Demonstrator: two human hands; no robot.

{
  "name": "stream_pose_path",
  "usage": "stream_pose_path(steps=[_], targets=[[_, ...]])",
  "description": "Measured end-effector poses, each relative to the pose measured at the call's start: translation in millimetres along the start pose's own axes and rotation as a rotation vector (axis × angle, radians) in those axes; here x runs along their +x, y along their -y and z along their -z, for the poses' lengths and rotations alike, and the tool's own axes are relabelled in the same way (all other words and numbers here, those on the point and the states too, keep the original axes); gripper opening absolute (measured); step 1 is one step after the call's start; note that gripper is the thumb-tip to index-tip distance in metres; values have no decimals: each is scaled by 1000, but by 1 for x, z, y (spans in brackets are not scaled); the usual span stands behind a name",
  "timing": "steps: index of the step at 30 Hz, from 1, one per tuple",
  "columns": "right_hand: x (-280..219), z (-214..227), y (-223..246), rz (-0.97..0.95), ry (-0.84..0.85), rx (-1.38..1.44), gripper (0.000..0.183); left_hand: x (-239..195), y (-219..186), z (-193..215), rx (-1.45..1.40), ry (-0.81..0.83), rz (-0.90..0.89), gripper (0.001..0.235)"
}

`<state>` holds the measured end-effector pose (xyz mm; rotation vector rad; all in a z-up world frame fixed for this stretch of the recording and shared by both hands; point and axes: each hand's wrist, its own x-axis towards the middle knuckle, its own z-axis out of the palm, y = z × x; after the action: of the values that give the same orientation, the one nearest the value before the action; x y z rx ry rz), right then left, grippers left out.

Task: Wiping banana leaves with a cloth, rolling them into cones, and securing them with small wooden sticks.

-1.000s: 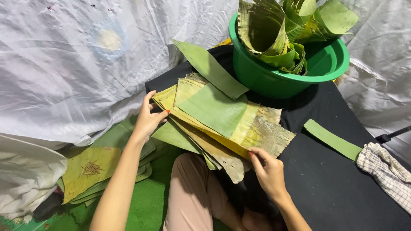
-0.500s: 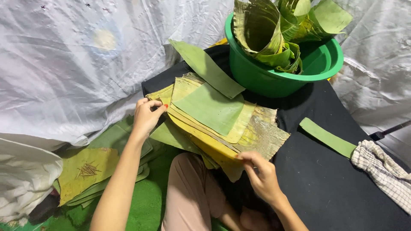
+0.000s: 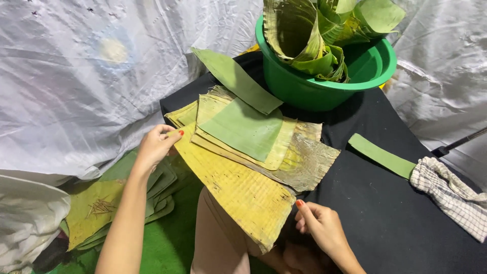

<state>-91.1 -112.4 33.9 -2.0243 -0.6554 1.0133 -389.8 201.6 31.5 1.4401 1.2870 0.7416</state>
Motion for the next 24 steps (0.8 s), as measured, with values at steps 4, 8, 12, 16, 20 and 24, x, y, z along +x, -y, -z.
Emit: stream_pose_path(steps=[4, 8, 12, 16, 20, 24], targets=[[15, -1, -22, -176, 267, 233, 51, 9, 6, 2, 109, 29, -28, 33], [14, -10, -24, -152, 422, 499, 45, -11, -14, 18, 71, 142, 54, 27], [-2, -17, -21, -137, 533, 620, 34, -44, -37, 52, 163, 223, 134, 26], [-32, -8, -25, -194, 685, 757, 29, -81, -60, 96, 124, 172, 208, 29], [-40, 18, -7, -16, 517, 689, 25, -104, -97, 97, 48, 77, 54, 39], [2, 41, 12, 375, 120, 389, 32, -42, -78, 56, -77, 222, -239, 33]])
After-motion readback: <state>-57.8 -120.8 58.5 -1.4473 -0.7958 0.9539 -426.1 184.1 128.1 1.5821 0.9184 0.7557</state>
